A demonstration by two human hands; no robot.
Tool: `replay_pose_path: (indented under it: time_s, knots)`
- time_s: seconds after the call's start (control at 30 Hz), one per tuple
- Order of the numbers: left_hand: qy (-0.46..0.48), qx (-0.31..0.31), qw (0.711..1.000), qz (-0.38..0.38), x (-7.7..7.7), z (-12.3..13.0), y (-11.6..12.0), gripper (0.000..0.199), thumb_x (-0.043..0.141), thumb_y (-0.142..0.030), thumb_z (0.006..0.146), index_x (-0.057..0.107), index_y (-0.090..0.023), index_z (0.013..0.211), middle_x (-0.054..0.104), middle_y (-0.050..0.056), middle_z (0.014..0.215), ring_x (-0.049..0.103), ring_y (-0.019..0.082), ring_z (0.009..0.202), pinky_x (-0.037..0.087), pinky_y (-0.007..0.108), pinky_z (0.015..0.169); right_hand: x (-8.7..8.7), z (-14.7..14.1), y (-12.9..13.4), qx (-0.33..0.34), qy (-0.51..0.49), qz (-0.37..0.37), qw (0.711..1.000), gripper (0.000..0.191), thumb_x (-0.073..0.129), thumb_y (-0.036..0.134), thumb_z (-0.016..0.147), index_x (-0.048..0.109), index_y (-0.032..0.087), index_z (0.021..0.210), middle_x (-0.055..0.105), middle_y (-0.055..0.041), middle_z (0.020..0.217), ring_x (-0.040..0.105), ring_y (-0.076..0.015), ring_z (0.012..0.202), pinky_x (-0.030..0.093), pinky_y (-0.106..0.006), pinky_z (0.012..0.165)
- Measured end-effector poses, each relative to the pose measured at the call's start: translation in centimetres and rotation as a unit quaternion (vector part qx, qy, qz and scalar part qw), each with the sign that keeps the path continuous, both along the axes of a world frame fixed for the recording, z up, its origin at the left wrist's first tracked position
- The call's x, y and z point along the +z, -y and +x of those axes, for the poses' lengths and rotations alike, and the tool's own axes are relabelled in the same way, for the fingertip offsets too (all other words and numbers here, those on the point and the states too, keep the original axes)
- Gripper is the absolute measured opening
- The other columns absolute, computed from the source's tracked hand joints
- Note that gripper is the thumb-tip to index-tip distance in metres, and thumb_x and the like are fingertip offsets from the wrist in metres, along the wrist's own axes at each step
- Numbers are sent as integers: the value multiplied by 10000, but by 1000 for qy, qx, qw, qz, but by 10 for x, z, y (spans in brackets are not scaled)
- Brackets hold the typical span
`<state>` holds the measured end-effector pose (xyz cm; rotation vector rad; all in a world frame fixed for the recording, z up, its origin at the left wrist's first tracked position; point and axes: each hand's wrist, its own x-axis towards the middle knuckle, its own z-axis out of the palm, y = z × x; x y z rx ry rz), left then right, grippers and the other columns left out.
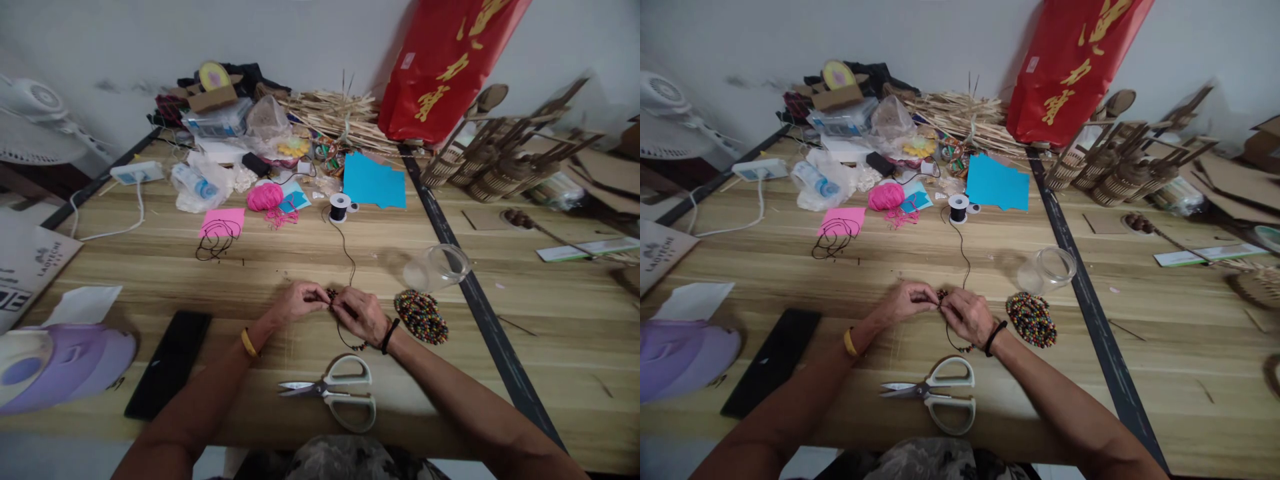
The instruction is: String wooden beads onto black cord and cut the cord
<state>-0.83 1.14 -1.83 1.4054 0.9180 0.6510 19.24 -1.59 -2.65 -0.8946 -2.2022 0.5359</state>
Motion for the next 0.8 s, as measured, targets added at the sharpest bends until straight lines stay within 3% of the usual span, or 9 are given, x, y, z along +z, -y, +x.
replay_pose_path:
  time_s: [0.8]
  knots:
    - [19, -3, 1000, -10, -1, 0, -1, 145, 714, -197, 672, 657, -91, 754, 684, 51, 771, 629, 115, 725, 498, 239, 749, 0, 2, 0, -6, 11, -17, 1000, 81, 490, 207, 916, 564, 200, 884, 617, -48, 800, 587, -152, 728, 464, -254, 668]
